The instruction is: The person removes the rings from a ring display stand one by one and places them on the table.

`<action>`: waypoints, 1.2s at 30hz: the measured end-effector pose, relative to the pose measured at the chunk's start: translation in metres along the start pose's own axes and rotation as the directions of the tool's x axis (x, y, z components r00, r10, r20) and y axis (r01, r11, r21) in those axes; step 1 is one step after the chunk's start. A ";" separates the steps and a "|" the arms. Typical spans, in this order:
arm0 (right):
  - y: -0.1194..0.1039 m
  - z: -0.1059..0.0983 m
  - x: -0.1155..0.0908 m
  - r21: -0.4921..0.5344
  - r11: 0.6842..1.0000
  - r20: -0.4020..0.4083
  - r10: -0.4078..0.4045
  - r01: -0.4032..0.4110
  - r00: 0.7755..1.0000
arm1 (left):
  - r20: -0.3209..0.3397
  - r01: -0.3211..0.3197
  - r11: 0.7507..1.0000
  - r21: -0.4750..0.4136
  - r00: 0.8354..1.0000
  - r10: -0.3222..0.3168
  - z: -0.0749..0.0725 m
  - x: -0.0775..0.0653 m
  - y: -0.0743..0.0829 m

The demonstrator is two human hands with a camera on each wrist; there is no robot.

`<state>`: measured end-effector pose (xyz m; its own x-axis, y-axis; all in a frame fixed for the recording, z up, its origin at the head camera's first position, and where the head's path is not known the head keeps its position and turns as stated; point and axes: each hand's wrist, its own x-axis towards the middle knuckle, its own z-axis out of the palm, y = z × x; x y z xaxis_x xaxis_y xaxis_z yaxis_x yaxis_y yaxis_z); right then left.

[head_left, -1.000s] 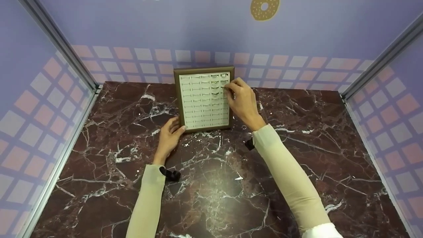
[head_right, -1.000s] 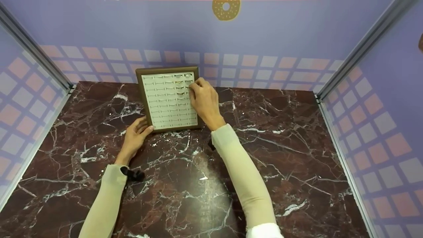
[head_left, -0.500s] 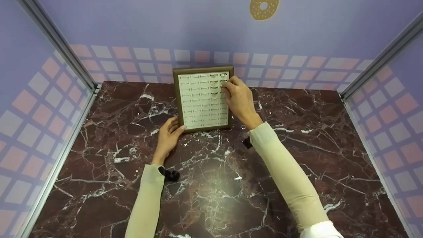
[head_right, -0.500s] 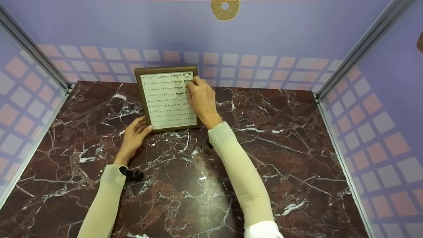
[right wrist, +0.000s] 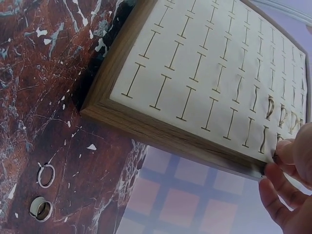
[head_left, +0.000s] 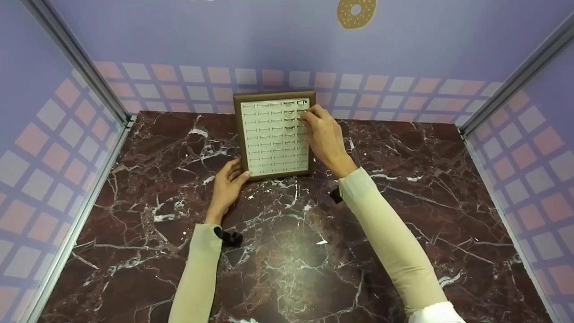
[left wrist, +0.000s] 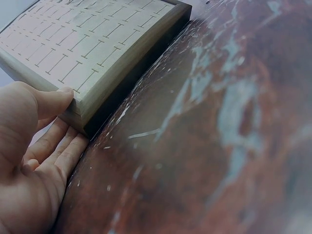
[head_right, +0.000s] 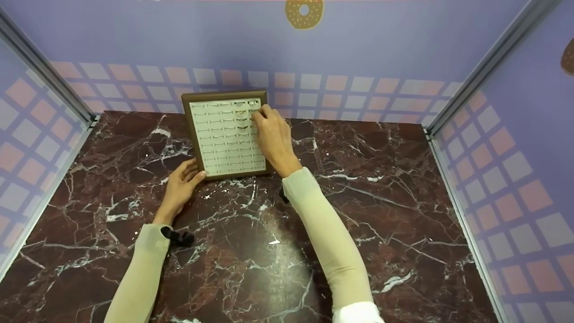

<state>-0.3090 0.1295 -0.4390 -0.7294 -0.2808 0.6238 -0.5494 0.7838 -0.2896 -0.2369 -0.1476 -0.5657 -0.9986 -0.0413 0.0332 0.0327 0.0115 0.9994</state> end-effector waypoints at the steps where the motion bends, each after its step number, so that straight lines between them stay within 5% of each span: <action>1: 0.000 -0.001 0.000 0.000 1.000 0.002 0.004 -0.004 1.000 | 0.000 0.000 1.000 0.001 1.000 0.000 0.000 0.000 0.000; 36: 0.017 -0.029 -0.035 0.069 0.996 -0.033 -0.046 0.048 0.998 | 0.002 -0.004 1.000 0.013 1.000 0.004 0.000 0.001 -0.002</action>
<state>-0.2813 0.1688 -0.4448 -0.6894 -0.2982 0.6602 -0.6107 0.7294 -0.3083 -0.2379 -0.1480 -0.5680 -0.9985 -0.0392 0.0376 0.0367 0.0244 0.9990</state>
